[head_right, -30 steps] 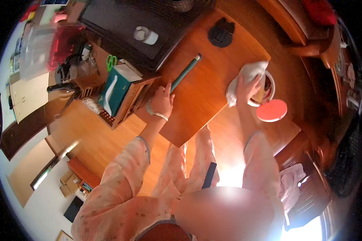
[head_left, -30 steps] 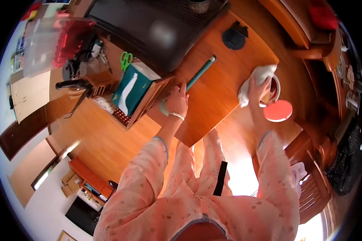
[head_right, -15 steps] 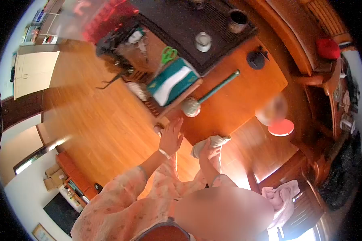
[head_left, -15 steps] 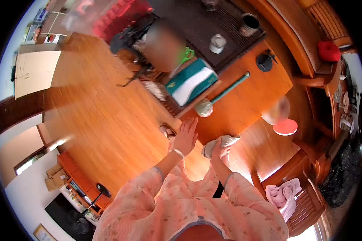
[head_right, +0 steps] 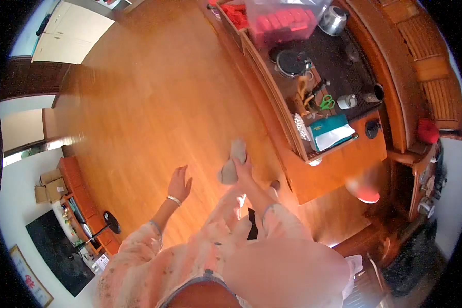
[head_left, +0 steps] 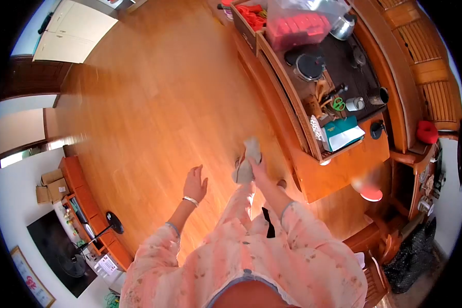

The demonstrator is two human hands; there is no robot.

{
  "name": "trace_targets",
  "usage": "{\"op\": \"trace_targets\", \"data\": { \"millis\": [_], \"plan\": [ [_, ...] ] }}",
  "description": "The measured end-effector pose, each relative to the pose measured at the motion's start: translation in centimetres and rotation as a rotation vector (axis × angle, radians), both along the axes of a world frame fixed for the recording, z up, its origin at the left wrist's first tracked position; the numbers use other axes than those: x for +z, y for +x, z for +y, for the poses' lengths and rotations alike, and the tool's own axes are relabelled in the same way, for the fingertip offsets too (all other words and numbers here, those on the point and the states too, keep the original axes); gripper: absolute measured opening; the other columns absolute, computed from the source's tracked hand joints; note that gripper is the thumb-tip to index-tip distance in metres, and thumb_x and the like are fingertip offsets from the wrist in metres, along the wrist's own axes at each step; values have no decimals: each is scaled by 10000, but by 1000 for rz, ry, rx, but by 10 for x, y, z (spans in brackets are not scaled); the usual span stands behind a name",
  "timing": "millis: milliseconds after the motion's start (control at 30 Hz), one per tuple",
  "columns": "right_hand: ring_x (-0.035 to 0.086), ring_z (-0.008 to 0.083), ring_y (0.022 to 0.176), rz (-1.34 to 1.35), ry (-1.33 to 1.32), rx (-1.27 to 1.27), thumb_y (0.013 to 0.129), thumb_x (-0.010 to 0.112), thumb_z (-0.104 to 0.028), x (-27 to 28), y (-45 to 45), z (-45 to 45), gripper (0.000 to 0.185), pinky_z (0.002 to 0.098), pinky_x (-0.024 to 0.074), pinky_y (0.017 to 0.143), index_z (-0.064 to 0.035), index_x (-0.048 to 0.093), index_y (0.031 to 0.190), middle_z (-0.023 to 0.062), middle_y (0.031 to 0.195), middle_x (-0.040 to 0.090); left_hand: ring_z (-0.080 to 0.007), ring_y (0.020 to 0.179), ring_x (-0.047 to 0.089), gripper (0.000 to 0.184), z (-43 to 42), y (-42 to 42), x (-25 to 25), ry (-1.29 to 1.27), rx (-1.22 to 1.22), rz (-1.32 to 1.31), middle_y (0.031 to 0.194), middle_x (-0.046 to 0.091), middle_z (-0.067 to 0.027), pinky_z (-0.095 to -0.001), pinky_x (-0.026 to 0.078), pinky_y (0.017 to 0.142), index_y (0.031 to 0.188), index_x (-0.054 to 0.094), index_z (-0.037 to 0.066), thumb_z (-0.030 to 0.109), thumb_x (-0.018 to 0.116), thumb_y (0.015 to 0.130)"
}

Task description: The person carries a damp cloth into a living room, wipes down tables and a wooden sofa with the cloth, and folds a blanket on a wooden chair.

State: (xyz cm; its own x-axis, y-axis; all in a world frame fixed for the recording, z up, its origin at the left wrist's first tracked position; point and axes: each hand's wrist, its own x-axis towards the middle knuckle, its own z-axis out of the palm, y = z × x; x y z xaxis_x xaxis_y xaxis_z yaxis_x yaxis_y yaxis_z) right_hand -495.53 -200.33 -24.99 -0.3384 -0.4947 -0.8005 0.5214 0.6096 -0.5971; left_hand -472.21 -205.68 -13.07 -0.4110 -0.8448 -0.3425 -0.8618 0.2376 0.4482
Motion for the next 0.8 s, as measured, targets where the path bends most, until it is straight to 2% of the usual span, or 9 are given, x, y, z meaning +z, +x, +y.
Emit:
{"op": "trace_targets", "data": {
  "millis": [100,233,333,400,500,533,600,667,800],
  "plan": [
    [412,264,1205,363,-283,124,766,663,-177,21,-22,-53,685,377,343,1011,-51,339,1357,153,1303,432,-383,1105,462,522,-14,24,5,27,45,-31,1201,464,-233,-420,413,936,1275,394,-7,137,597,817],
    [416,273,1205,500,-163,126,777,645,-150,19,-67,-62,670,395,351,1011,-63,333,1364,162,1300,427,-390,1121,450,508,-43,-7,11,-8,-34,105,1202,454,-233,-417,399,955,1271,403,-6,135,600,823],
    [512,278,1121,61,82,-347,860,594,-173,-7,-82,-52,515,407,446,940,-60,397,1322,134,1267,491,-400,1131,440,519,-97,-42,18,-15,-79,209,1203,449,-242,-419,389,966,1279,396,-10,141,602,828],
    [538,285,1090,-287,124,-801,949,449,-245,-26,-89,-34,412,442,473,917,-65,394,1315,122,1271,493,-410,1139,432,533,-143,-62,10,-8,-101,241,1215,443,-257,-422,388,971,1284,387,-18,151,603,828],
    [523,247,1106,-157,231,-1039,977,358,-318,-47,-101,-28,420,419,432,953,-103,379,1338,91,1276,492,-408,1141,432,558,-229,-75,-14,-9,-128,190,1230,436,-256,-412,384,975,1299,369,-26,165,608,831],
    [497,255,1150,-122,230,-1023,992,233,-386,-44,-105,-40,481,431,413,978,-97,360,1355,80,1322,457,-406,1140,433,573,-259,-79,-25,41,-99,198,1226,440,-253,-411,384,973,1304,359,-29,170,612,830],
    [458,269,1170,-43,265,-1002,968,274,-393,-44,-116,-72,493,439,395,987,-105,355,1360,88,1338,421,-405,1139,434,588,-332,-95,-50,78,-65,216,1222,444,-251,-410,384,972,1309,349,-32,176,617,829],
    [419,284,1190,46,370,-949,944,315,-401,-48,-118,-94,510,447,377,996,-113,350,1364,97,1355,385,-383,1133,446,645,-398,-105,-70,-189,-174,234,1203,460,-240,-420,389,961,1321,329,-36,192,648,809],
    [340,313,1230,279,665,-722,896,397,-416,-54,-114,-158,560,463,342,1013,-130,340,1374,113,1387,314,-353,1191,420,821,-528,-158,-85,-86,-58,454,1266,448,-223,-422,366,991,1357,302,-11,264,745,722]
  ]
}}
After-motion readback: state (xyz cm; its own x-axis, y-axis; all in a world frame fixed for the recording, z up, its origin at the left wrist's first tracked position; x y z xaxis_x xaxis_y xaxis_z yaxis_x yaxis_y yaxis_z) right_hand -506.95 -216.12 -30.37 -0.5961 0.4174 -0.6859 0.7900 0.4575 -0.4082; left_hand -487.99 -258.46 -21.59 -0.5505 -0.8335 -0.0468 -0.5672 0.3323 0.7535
